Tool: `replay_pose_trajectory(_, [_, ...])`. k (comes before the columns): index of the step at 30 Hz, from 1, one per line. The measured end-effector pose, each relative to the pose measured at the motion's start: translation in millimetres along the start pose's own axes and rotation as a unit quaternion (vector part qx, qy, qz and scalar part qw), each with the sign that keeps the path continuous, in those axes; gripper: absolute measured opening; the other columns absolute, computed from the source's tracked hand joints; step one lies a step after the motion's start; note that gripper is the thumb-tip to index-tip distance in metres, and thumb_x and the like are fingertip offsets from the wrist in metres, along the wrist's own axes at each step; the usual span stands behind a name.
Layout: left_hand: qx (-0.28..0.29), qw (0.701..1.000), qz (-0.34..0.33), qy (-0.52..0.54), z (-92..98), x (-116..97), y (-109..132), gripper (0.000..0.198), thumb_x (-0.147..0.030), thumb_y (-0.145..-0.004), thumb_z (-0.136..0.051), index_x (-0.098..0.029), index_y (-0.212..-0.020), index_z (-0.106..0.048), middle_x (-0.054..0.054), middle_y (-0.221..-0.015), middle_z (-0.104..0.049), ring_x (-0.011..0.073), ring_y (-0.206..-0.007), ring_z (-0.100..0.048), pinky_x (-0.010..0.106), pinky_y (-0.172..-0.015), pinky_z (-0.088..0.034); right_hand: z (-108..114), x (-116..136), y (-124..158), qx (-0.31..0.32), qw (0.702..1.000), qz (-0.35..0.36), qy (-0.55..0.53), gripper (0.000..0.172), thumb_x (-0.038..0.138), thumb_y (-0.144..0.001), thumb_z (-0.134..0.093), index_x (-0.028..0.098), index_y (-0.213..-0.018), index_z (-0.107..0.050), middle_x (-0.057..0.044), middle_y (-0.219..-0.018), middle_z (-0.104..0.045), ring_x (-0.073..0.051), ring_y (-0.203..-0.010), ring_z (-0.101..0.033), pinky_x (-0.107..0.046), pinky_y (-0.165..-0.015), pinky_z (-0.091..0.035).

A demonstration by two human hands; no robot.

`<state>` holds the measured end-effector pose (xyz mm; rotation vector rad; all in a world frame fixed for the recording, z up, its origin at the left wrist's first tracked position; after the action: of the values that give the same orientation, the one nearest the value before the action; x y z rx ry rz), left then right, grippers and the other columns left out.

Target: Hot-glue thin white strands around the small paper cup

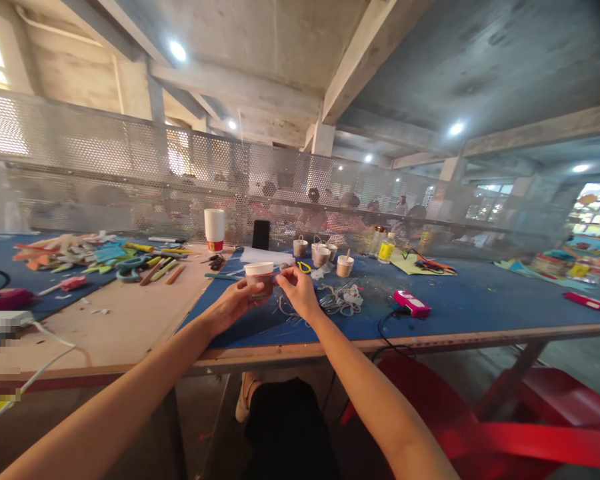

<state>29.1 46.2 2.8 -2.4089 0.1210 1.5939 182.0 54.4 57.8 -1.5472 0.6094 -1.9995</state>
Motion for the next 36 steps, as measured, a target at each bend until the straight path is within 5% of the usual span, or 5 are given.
replay_pose_trajectory(36, [0.036,0.999,0.002,-0.024,-10.7,-2,5,0.044,-0.023,-0.077,-0.08,-0.014,-0.119,-0.072,0.015,-0.122,-0.074,0.0228,-0.103,-0.072,0.027,-0.086,-0.057,4,-14,0,-0.021,0.999,-0.007,-0.048,0.02,0.041,-0.085,-0.062,0.022,-0.081,-0.059,-0.001,-0.077,-0.069,-0.019,-0.072,-0.067,-0.03,-0.072,-0.051])
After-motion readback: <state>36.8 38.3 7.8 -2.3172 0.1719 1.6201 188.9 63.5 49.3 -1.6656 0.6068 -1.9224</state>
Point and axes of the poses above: each hand's wrist, its own y-axis away from the middle knuckle, its own z-axis out of the back of the hand, x = y × z, the point moved 10 cm from there along -y, towards the middle knuckle
